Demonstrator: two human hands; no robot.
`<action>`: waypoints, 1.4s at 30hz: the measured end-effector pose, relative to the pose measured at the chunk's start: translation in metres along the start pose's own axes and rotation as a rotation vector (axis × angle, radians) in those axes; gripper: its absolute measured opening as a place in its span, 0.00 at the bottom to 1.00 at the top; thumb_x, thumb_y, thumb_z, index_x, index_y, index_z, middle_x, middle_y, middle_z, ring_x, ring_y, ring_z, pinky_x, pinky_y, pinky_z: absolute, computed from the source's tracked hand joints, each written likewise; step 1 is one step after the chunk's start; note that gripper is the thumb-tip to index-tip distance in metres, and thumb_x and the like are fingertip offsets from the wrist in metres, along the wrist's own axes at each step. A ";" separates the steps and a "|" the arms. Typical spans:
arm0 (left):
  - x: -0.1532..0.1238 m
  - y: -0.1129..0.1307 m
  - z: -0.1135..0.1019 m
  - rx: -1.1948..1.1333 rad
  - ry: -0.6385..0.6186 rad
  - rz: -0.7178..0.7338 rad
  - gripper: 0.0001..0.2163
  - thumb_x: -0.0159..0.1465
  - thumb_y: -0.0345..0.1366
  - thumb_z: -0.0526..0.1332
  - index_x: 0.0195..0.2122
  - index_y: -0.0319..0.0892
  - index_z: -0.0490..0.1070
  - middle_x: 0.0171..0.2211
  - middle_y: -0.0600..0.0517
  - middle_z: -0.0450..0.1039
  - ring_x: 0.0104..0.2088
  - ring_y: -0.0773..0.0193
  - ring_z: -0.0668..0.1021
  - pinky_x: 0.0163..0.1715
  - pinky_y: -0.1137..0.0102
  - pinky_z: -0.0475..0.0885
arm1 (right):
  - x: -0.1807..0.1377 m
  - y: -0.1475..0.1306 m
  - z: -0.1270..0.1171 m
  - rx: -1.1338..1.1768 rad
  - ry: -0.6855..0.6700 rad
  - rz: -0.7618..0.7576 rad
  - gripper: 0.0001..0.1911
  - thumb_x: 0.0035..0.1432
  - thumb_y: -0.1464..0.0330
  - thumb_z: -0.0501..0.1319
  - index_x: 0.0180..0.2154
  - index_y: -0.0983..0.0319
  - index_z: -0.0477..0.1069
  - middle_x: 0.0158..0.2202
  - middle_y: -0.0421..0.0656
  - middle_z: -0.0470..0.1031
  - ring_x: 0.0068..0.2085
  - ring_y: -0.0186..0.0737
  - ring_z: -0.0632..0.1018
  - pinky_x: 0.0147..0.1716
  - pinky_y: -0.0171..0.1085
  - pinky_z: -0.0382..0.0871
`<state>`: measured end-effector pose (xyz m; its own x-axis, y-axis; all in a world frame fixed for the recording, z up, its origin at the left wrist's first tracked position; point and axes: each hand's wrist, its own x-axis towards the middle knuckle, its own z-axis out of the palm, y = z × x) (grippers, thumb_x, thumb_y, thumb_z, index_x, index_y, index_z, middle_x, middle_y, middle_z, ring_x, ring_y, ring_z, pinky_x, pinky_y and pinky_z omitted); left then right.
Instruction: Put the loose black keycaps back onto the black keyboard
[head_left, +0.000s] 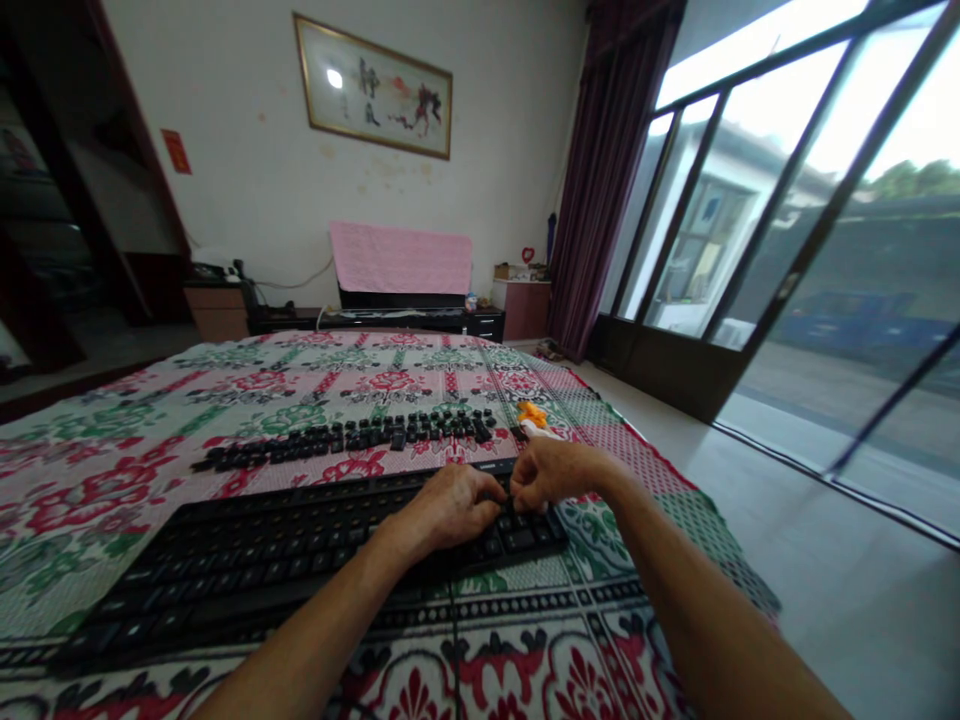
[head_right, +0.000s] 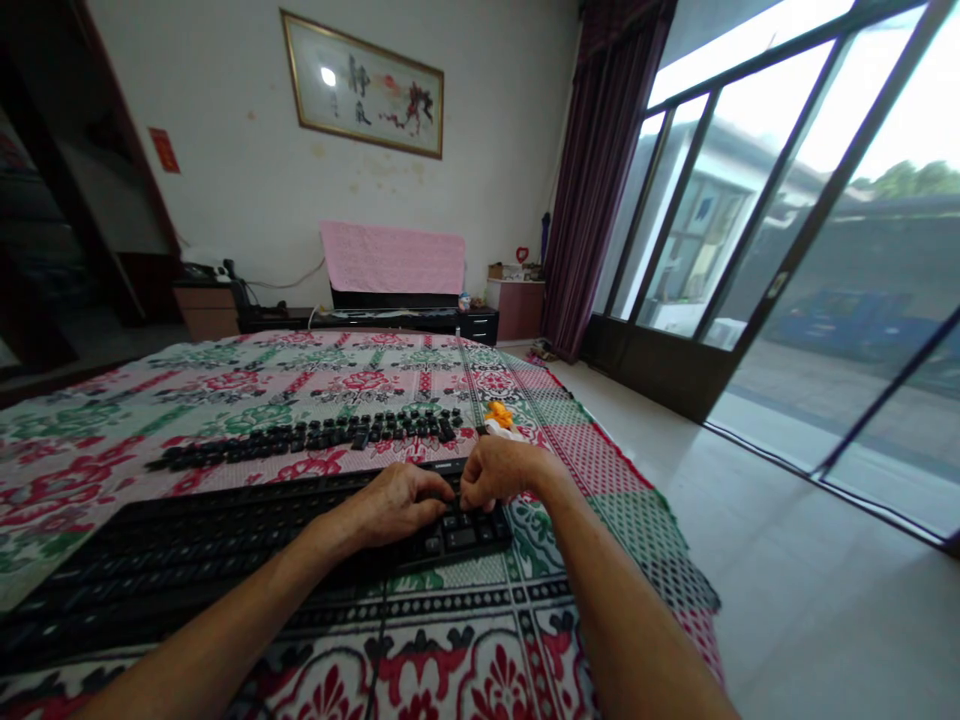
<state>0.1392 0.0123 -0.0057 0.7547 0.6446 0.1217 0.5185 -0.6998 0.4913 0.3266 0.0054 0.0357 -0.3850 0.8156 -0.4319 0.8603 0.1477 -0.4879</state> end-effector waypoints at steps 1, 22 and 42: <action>0.000 0.000 0.000 0.000 -0.003 0.001 0.14 0.54 0.37 0.50 0.39 0.47 0.70 0.30 0.55 0.72 0.28 0.69 0.71 0.29 0.77 0.62 | 0.000 0.000 0.000 0.002 -0.008 -0.011 0.13 0.42 0.62 0.56 0.27 0.65 0.71 0.21 0.38 0.69 0.22 0.28 0.67 0.20 0.26 0.58; -0.002 0.005 -0.002 0.011 -0.024 0.064 0.16 0.55 0.35 0.49 0.43 0.51 0.68 0.29 0.58 0.73 0.26 0.71 0.70 0.27 0.78 0.61 | 0.009 0.011 0.002 -0.031 0.006 -0.094 0.15 0.39 0.59 0.60 0.28 0.63 0.71 0.21 0.38 0.69 0.23 0.31 0.70 0.21 0.28 0.61; 0.000 0.005 0.005 0.079 0.014 0.021 0.16 0.55 0.36 0.49 0.43 0.54 0.68 0.30 0.57 0.74 0.27 0.69 0.72 0.27 0.77 0.62 | 0.008 0.016 0.003 0.113 -0.057 -0.075 0.17 0.40 0.61 0.59 0.33 0.63 0.70 0.25 0.39 0.69 0.26 0.30 0.69 0.22 0.27 0.61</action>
<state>0.1437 0.0067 -0.0074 0.7604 0.6335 0.1432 0.5335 -0.7349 0.4187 0.3363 0.0125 0.0228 -0.4677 0.7713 -0.4318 0.7868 0.1406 -0.6010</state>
